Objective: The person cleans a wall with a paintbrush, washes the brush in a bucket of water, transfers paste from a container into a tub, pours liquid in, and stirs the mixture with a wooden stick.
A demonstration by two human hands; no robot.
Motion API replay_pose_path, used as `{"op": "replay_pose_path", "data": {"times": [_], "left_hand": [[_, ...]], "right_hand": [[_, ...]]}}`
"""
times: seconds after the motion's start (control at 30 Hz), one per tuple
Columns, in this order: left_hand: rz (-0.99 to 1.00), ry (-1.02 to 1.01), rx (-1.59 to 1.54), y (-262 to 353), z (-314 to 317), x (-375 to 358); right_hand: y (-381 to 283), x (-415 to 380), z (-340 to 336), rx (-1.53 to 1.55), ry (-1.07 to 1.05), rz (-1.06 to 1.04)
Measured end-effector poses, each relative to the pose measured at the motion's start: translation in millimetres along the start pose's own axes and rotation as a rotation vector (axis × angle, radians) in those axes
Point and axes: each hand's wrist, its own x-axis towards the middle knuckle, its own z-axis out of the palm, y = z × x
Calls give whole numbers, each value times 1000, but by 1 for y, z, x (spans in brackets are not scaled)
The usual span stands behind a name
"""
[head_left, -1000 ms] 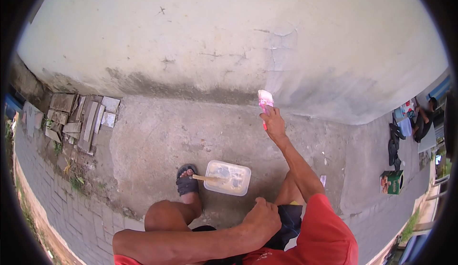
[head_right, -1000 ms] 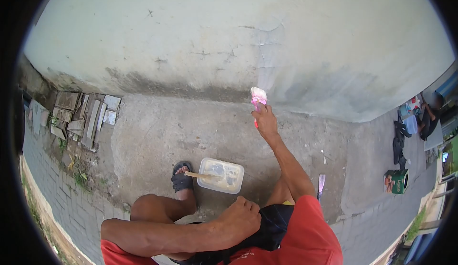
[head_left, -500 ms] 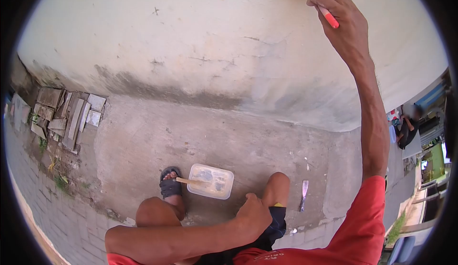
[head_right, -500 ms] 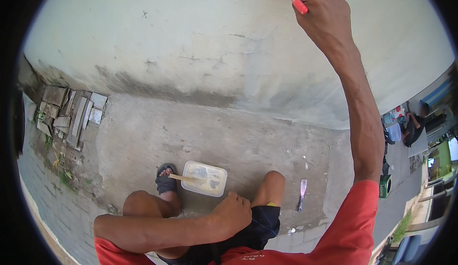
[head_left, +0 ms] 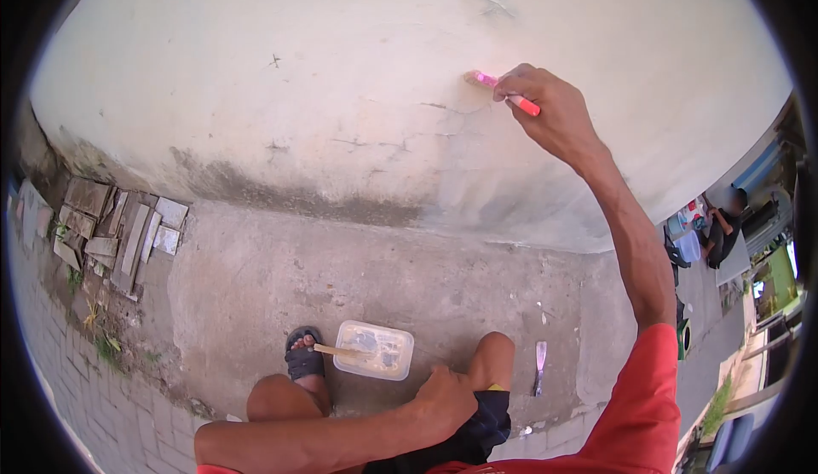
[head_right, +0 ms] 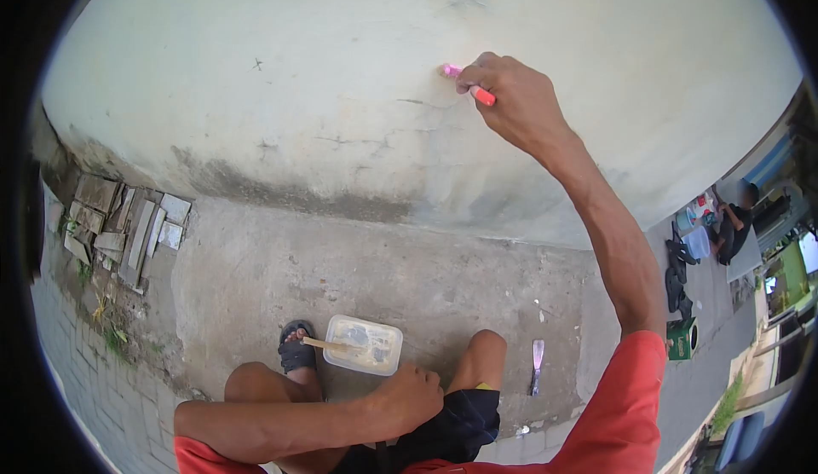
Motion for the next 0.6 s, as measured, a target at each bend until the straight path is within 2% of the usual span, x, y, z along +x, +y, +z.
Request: {"op": "replay_pose_path", "data": {"times": [0.03,0.1,0.13,0.2,0.27,0.33,0.4,0.43,0.5,0.6], "left_hand": [[-12,-24,2,-1,-4,2],[-10,-4,5,-5,-8,3],[-12,15,11,-6,-8,4],[-6,19,-8,-9,-3,6],[-4,24,-27,-10,-1,4],[11,61,-14,-10,0,0],[13,58,-19,-10,1,-3],[17,54,-32,-10,1,-3],[12,45,-34,-11,-1,-4],[21,20,-39,-10,-2,-6]], "right_hand": [[1,23,-34,26,96,14],[12,58,-77,-108,233,15],[15,63,-85,-169,378,-147],[20,59,-72,-414,432,-216],[6,31,-32,-473,335,-203],[4,-9,26,-450,159,-300],[-3,-46,68,-320,-34,-295],[-8,-48,67,-322,-32,-295],[-15,-49,61,-129,-212,-134],[4,2,-3,-73,89,-85]]}}
